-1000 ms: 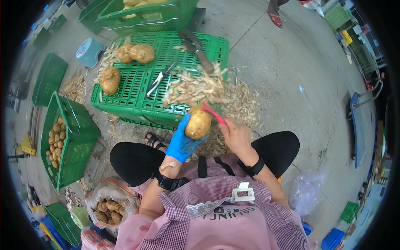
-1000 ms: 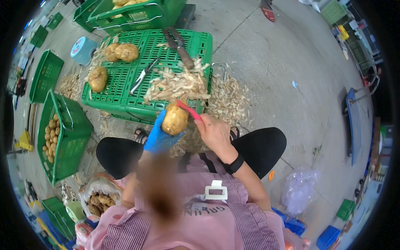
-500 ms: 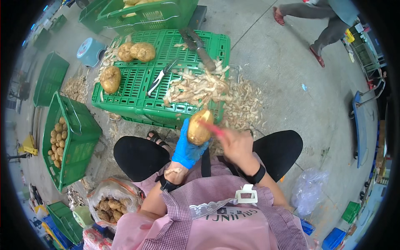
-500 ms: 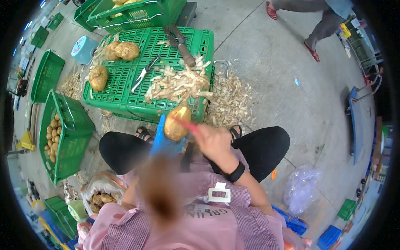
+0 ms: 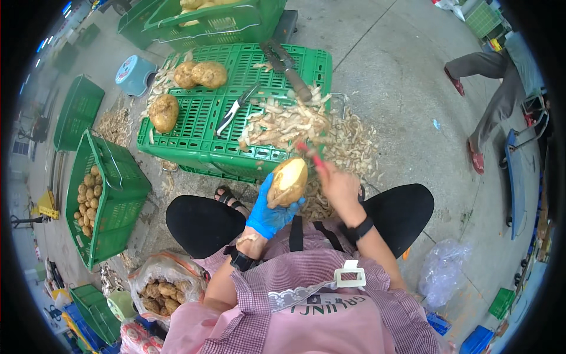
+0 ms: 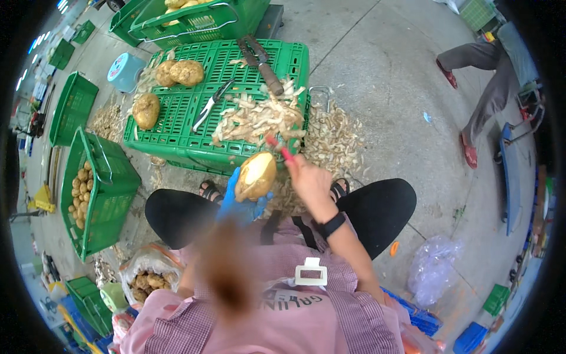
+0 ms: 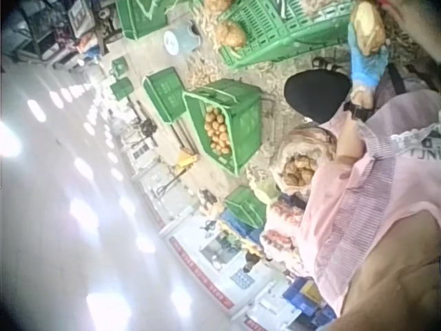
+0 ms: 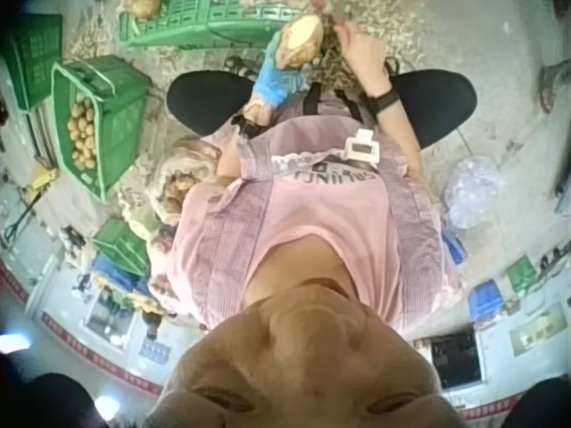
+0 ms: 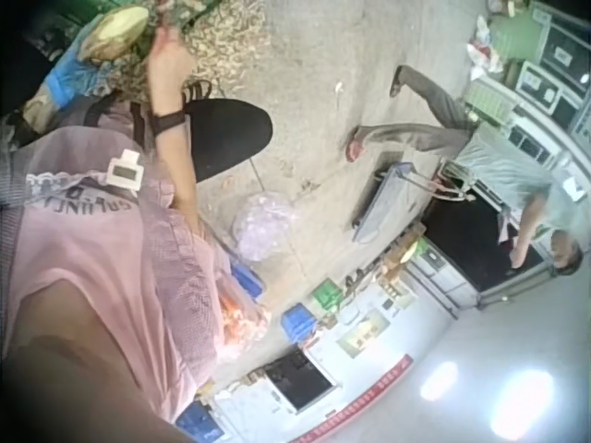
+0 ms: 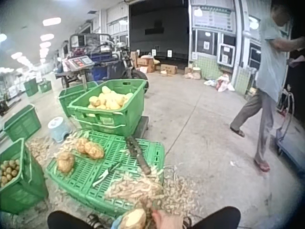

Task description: Open a large bag of potatoes with a knife and peel individual potatoes into a crate.

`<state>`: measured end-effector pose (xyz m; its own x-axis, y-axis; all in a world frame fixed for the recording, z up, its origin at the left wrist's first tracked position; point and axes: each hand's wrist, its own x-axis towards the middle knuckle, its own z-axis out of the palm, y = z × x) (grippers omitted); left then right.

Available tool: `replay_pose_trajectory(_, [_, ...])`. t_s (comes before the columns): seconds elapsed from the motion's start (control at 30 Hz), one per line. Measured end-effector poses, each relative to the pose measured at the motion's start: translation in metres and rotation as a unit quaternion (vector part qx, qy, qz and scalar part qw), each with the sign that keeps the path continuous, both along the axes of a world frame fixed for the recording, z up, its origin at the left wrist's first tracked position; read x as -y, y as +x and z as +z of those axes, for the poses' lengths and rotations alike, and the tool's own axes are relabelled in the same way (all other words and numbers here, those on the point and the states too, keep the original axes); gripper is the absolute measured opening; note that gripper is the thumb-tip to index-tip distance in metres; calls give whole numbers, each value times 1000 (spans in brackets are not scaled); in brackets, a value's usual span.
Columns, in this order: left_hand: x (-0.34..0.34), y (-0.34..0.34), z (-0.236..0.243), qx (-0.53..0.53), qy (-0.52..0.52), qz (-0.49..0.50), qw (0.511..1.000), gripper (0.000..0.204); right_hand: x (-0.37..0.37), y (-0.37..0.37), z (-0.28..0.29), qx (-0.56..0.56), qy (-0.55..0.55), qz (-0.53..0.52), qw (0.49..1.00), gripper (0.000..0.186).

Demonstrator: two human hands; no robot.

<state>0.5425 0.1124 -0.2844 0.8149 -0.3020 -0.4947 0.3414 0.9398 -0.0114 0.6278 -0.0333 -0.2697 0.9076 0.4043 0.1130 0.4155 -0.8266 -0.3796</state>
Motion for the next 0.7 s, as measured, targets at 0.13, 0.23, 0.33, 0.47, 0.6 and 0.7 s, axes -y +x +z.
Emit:
replay_pose_trajectory(0.13, [4, 5, -9, 19, -34, 50, 998, 51, 7, -19, 12, 49, 84, 46, 994, 18])
replay_pose_trajectory(0.23, [5, 7, -20, -15, -40, 114, 993, 50, -2, -38, 14, 77, 77, 128, 986, 16])
replay_pose_trajectory(0.33, [6, 12, -4, 23, 129, 89, 987, 51, -7, -6, 4, 56, -23, 1, 998, 18])
replay_pose_trajectory(0.47, [0, 11, 10, 7, 85, 64, 994, 50, 0, -2, 12, 73, 70, 15, 995, 18])
replay_pose_trajectory(0.6, [-9, 2, -42, 128, 151, 46, 979, 40, -15, -26, 30, 80, 23, 110, 990, 20])
replay_pose_trajectory(0.7, [1, 6, 2, 32, 289, 23, 957, 34, 0, 16, 15, -27, -37, 0, 999, 20])
